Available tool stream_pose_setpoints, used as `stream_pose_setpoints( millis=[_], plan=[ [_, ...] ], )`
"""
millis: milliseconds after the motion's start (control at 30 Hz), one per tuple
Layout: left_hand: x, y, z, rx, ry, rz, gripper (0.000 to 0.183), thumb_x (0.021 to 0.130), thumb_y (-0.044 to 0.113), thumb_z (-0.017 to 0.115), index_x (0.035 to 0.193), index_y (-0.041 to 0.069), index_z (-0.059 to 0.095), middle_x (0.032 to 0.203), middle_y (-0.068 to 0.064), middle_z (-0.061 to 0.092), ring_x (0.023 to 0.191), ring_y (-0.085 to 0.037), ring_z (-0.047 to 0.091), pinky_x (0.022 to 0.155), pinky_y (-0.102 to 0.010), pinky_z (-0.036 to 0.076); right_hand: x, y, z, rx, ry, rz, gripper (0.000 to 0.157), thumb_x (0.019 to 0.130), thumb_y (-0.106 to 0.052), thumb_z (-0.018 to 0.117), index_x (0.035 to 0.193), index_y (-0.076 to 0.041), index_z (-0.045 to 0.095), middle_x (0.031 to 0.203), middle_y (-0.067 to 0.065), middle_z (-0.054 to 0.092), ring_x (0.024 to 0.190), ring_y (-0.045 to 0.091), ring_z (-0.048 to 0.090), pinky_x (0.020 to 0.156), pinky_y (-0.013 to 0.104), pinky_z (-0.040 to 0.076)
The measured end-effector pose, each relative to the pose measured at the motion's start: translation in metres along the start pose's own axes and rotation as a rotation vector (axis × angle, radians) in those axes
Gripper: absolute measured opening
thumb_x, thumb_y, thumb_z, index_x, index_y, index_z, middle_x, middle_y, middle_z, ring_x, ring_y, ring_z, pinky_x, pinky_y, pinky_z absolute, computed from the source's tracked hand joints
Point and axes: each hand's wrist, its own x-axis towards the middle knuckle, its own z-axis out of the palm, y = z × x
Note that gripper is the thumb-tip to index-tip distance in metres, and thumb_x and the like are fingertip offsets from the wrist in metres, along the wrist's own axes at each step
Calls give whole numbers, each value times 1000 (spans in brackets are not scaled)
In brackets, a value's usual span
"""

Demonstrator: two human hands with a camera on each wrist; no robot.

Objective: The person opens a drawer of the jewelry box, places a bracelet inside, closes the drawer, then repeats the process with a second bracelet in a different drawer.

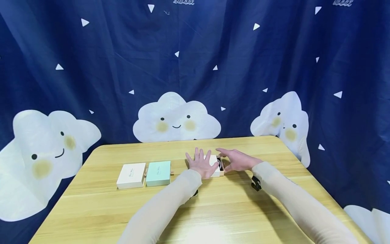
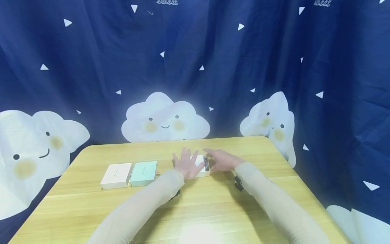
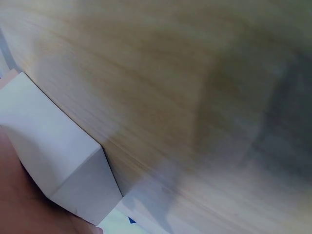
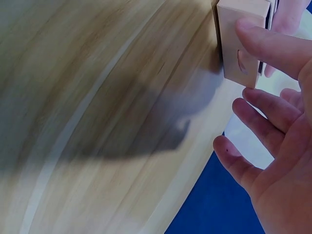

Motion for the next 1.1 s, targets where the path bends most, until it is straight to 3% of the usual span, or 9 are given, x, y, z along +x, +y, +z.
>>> stream_pose_setpoints(
  millis=[300,1100],
  plan=[
    [-6,1,-3,-26,31,15,75,100,69,22,163,30,16,169,-12,14,157,-34,-1,115,-75,1,5,-5,4,26,-7,-2,97,82,-15,84,160,-10,25,144,20,57,135,37,53,115,53,38],
    [-8,0,-4,-16,32,16,74,100,69,21,163,31,16,169,-13,14,157,-34,-1,116,-75,0,9,-8,11,3,38,-4,94,83,-13,84,159,-10,29,143,18,57,133,38,54,112,54,40]
  ],
)
